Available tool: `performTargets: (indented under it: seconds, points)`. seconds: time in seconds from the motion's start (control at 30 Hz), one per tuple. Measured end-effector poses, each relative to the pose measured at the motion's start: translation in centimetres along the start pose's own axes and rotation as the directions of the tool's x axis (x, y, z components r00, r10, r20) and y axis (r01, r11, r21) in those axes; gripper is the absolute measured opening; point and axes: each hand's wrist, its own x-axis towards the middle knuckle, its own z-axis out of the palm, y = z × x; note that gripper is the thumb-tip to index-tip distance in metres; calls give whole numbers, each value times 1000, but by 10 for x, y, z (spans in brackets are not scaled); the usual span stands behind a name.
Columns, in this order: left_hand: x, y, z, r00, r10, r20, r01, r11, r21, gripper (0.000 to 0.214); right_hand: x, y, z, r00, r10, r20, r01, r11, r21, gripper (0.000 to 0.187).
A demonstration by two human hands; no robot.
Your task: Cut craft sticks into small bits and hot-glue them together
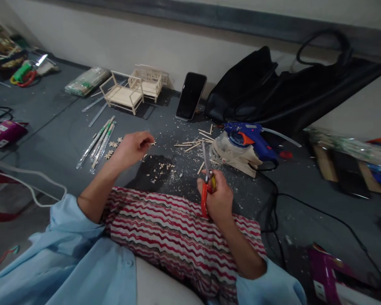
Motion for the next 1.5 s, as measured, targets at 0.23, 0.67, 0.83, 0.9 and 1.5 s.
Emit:
performTargets:
  seconds: [0.23, 0.67, 0.83, 0.9, 1.5]
  points:
    - [6, -27, -19, 942, -167, 291, 36, 913, 407, 26, 0, 3, 5, 999, 24, 32, -25, 999, 34, 33]
    - [6, -22, -13, 951, -55, 303, -34, 959, 282, 20, 0, 3, 5, 998, 18, 60, -16, 1000, -23, 36]
    - [-1, -2, 15, 934, 247, 258, -273, 959, 70, 18, -1, 7, 6, 998, 13, 62, -11, 999, -45, 39]
    - [-5, 4, 26, 899, 313, 305, -340, 939, 39, 18, -2, 7, 6, 998, 8, 65, -6, 999, -38, 39]
    - [-7, 3, 46, 870, 228, 436, -292, 953, 84, 22, -2, 6, 7, 994, 28, 101, -27, 1000, -11, 40]
